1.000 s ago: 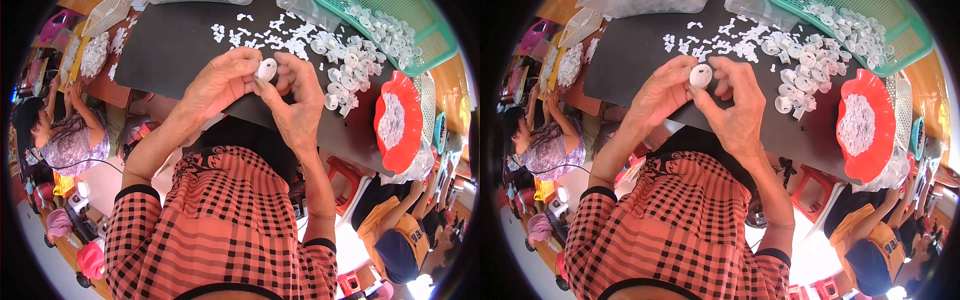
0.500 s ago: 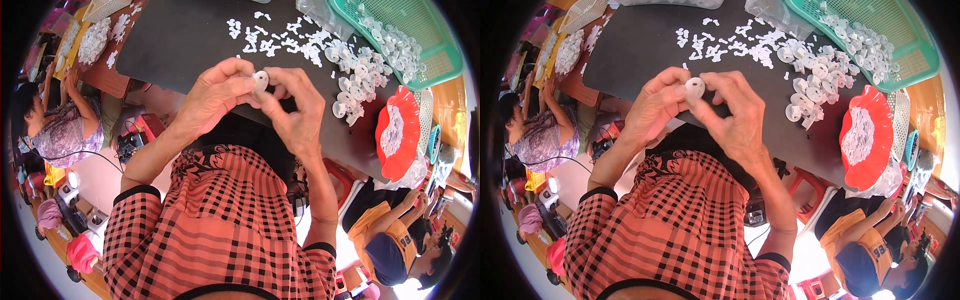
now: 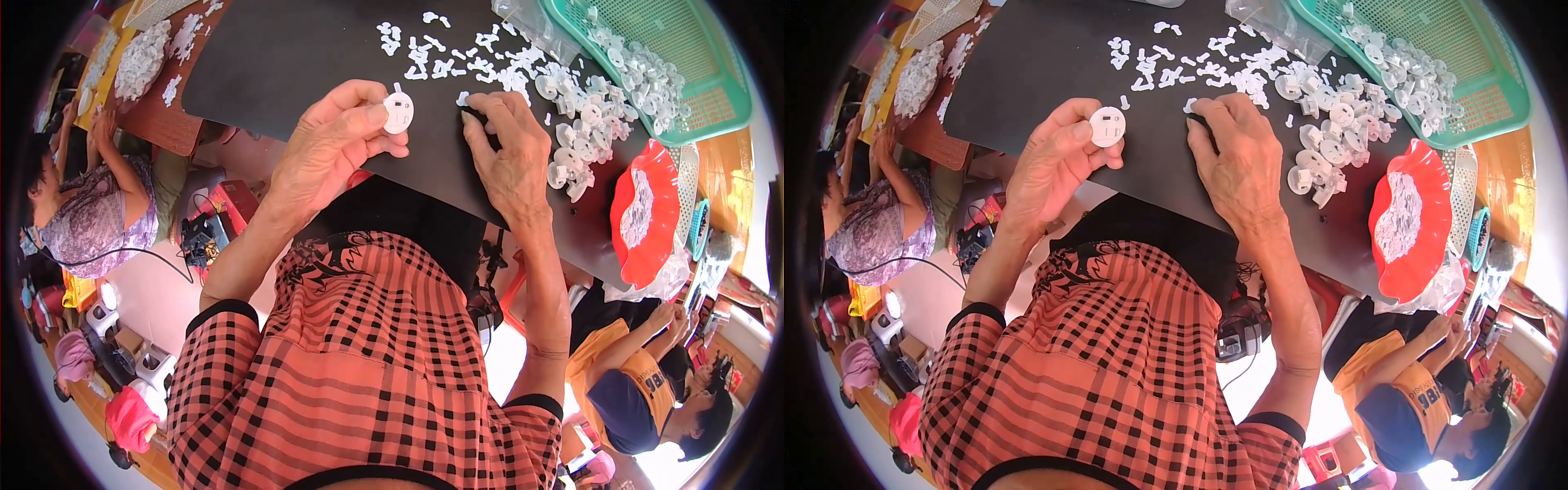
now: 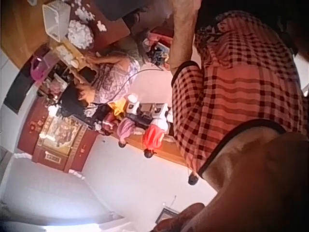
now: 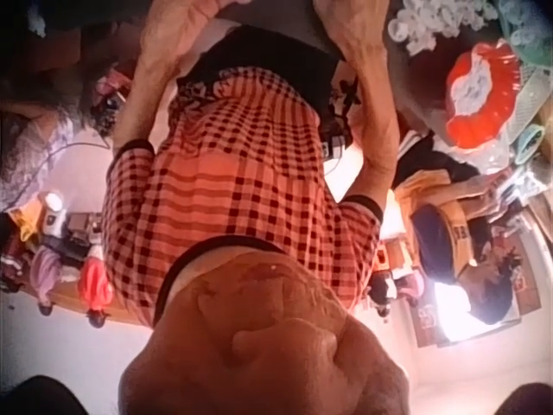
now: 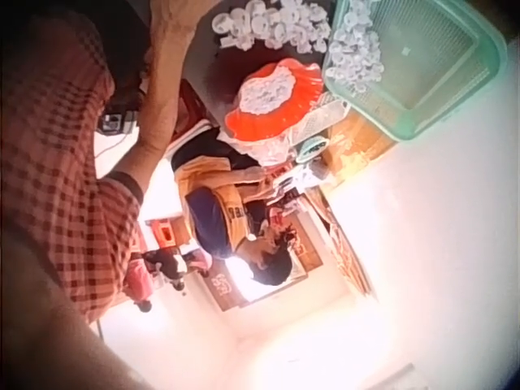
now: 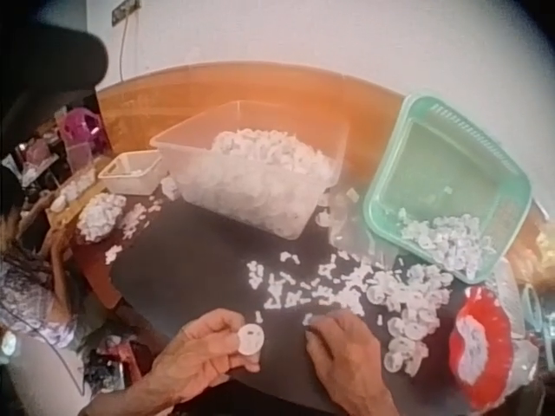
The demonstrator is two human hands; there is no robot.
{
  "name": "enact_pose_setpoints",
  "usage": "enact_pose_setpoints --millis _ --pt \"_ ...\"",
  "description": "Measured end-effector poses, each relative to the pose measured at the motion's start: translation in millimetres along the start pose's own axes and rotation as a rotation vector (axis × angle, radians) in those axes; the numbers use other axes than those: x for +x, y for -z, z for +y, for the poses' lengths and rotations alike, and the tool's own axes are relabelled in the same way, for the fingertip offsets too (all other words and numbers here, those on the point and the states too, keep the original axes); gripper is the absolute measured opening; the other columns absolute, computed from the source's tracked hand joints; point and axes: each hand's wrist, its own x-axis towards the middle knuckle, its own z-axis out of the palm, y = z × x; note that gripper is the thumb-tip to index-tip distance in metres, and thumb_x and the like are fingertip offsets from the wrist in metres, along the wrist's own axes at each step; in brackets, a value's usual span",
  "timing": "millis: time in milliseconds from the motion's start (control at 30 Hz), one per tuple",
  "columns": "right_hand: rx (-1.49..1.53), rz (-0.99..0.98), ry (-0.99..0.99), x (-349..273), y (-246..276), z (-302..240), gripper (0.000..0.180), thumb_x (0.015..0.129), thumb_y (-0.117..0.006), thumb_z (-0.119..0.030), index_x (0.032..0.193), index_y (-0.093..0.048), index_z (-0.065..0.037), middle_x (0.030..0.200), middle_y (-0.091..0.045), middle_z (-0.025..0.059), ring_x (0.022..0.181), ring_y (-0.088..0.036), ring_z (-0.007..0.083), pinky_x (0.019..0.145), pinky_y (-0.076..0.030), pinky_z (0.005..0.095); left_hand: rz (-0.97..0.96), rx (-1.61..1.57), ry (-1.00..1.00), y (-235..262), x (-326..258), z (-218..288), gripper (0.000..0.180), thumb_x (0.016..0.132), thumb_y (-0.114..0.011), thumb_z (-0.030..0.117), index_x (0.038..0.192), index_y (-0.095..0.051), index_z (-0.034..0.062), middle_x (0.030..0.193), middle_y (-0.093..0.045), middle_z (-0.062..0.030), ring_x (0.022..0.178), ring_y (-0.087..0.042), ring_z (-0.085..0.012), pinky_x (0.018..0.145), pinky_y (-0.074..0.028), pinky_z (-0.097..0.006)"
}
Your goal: The person assembles plastic components by picking up circular plastic bases and inserting small plastic pins into them by hand.
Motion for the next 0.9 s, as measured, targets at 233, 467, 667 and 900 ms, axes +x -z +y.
enact_pose_setpoints --millis 233,467,667,900 --pt "0.051 -0.026 -0.028 -5 3 0 0.02 0.077 -0.066 -0.006 0.097 -0.064 -0.006 0.089 -0.059 0.0074 0.075 -0.057 0.0258 0.067 -0.046 0.0351 -0.043 0.085 0.002 -15 11 3 0.017 0.09 -0.057 0.011 0.102 -0.055 -0.0015 0.096 -0.06 -0.0079 0.085 -0.061 -0.0154 0.079 -0.052 -0.032" --pt "0.005 0.022 0.048 -9 3 3 0.019 0.077 -0.067 -0.007 0.096 -0.067 -0.006 0.085 -0.056 0.0046 0.078 -0.054 0.0213 0.069 -0.041 0.0332 -0.074 0.285 -0.007 -39 55 -6 0.02 0.089 -0.059 0.015 0.1 -0.055 -0.0007 0.096 -0.059 -0.0066 0.089 -0.059 -0.015 0.083 -0.049 -0.03" --pt "-0.013 0.005 0.072 -11 9 4 0.02 0.077 -0.067 -0.006 0.097 -0.068 -0.005 0.085 -0.055 0.0049 0.079 -0.053 0.0209 0.071 -0.041 0.0325 -0.073 0.794 -0.046 -34 75 -10 0.016 0.085 -0.063 0.012 0.097 -0.056 0.0024 0.09 -0.057 0.0011 0.082 -0.055 -0.0061 0.077 -0.044 -0.021" --pt "-0.08 -0.036 0.096 -19 23 6 0.021 0.077 -0.068 -0.005 0.098 -0.067 -0.004 0.088 -0.057 0.0063 0.082 -0.054 0.023 0.075 -0.042 0.0328 -0.14 0.962 -0.19 -36 71 -19 0.013 0.085 -0.063 0.009 0.095 -0.057 0.0052 0.083 -0.052 0.0053 0.079 -0.049 -0.0012 0.07 -0.04 -0.016"
